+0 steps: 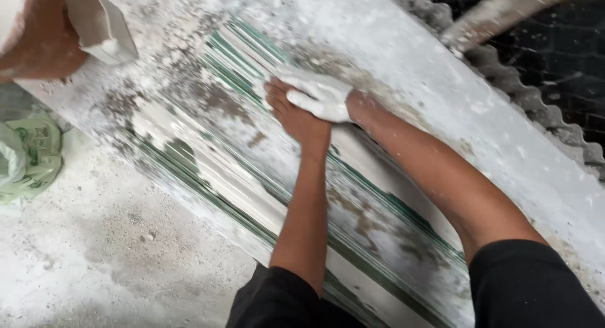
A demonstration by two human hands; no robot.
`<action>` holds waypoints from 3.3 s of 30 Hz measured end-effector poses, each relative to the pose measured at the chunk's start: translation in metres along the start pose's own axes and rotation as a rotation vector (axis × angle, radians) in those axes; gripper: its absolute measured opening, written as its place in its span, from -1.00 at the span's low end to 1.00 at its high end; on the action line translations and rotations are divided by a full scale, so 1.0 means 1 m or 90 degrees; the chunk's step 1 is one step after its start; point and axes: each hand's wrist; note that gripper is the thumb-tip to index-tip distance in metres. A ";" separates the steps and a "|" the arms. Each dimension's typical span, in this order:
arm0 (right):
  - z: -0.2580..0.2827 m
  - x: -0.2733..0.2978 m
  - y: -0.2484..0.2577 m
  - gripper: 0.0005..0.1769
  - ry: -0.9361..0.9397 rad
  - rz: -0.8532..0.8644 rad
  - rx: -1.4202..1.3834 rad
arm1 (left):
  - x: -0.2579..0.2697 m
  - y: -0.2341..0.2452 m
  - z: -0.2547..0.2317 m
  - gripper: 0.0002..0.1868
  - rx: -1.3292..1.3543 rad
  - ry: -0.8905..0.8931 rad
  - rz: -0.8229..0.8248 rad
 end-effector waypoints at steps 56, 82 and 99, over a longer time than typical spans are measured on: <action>-0.138 1.974 -0.493 -0.35 -0.305 -0.715 -0.321 | 1.788 -0.415 -0.572 0.32 -0.042 -0.032 0.276; -0.069 1.559 -0.339 -0.04 -0.239 -0.190 0.262 | 1.392 -0.068 -0.296 -0.32 0.771 0.103 0.466; -0.025 0.851 -0.211 -0.11 -0.204 -0.168 0.252 | 0.924 0.113 -0.094 -0.36 0.560 0.036 0.279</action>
Point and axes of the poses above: each hand's wrist, its own x-axis away from the middle knuckle, its own y-axis out of the back of the hand, z = x × y, and after that the axes turned 4 degrees about z, right-handed
